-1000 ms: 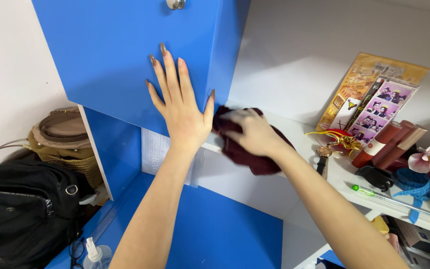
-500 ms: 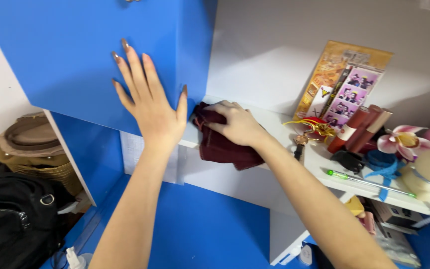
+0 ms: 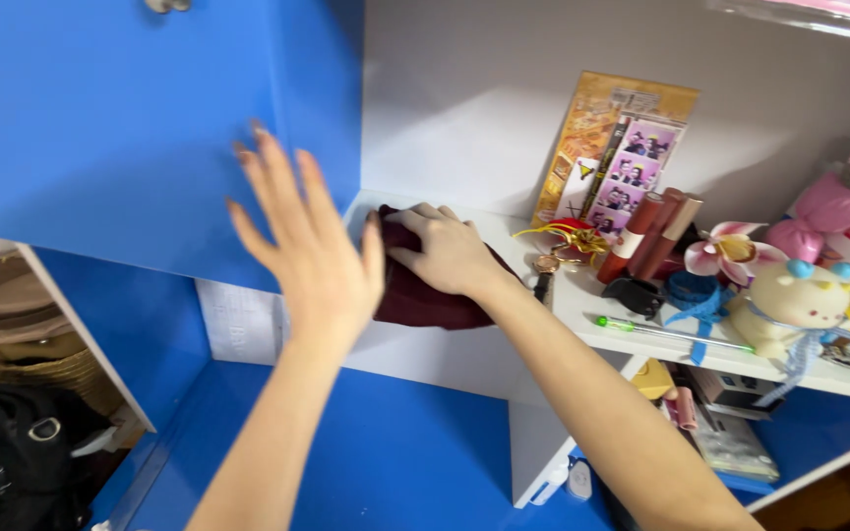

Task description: The person wipes a blue shelf with a maroon cloth, then systematically removes various items from an upper white shelf and places them onto the blue surface. Items handled include a pen, lipsticks, a red pouch, a gold bracelet, a photo strip, a plush toy, a flower ornament, a fabric hair accessory, a yellow box, and a clear container with a pink bow.

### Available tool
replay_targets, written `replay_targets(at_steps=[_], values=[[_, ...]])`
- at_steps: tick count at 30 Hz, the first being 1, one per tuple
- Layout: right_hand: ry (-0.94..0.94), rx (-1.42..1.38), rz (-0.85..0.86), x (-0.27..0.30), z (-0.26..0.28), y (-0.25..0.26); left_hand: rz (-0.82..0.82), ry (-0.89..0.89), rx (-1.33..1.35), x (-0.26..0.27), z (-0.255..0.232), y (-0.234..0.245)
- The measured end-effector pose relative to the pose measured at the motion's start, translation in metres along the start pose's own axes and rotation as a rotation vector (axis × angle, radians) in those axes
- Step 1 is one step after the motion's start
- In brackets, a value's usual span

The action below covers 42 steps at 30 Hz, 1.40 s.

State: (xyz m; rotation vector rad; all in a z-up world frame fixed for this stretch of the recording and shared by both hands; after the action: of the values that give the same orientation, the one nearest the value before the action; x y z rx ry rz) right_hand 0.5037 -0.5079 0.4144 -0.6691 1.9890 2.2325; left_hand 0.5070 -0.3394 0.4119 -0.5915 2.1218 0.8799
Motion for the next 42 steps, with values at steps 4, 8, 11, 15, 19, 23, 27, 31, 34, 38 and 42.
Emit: replay_targets(at_steps=[4,8,11,15,19,23,27,31,34,38,42], values=[[-0.031,-0.159,0.038,0.014,0.002,0.016,-0.031,-0.194,0.226,0.02,-0.038,0.008],[0.024,-0.17,-0.185,0.06,0.005,0.069,0.027,-0.258,0.418,0.025,-0.054,-0.007],[-0.096,0.111,-0.299,0.1,-0.028,0.082,0.156,-0.16,0.283,0.031,-0.061,-0.03],[-0.482,0.343,-0.168,0.131,-0.081,0.066,0.57,-0.072,0.001,0.04,-0.086,-0.055],[-0.57,0.364,-0.073,0.137,-0.098,0.05,0.606,-0.053,-0.048,0.037,-0.095,-0.056],[-0.564,0.371,-0.043,0.135,-0.105,0.04,0.689,-0.032,-0.025,0.036,-0.092,-0.057],[-0.554,0.345,-0.014,0.133,-0.11,0.038,0.727,-0.012,-0.026,0.035,-0.09,-0.06],[-0.577,0.312,0.027,0.13,-0.106,0.042,0.745,-0.004,-0.02,0.034,-0.09,-0.056],[-0.583,0.245,0.033,0.126,-0.103,0.046,0.769,-0.009,0.002,0.031,-0.09,-0.053],[-0.59,0.213,0.05,0.124,-0.103,0.047,0.807,0.0,-0.006,0.029,-0.089,-0.054],[-0.597,0.184,0.038,0.122,-0.107,0.047,0.833,0.0,0.002,0.027,-0.088,-0.055]])
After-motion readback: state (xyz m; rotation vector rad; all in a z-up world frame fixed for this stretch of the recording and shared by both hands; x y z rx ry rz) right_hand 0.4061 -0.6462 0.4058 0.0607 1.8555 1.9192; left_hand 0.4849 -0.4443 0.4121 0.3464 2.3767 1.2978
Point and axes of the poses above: each hand's wrist, its own x-axis away from the middle knuckle, its own y-axis out of the back of the hand, z = x × y, the point moved 4 cm from there along -x, towards the middle knuckle, and after that the axes turned 15 degrees about y, right-handed, at the moved point
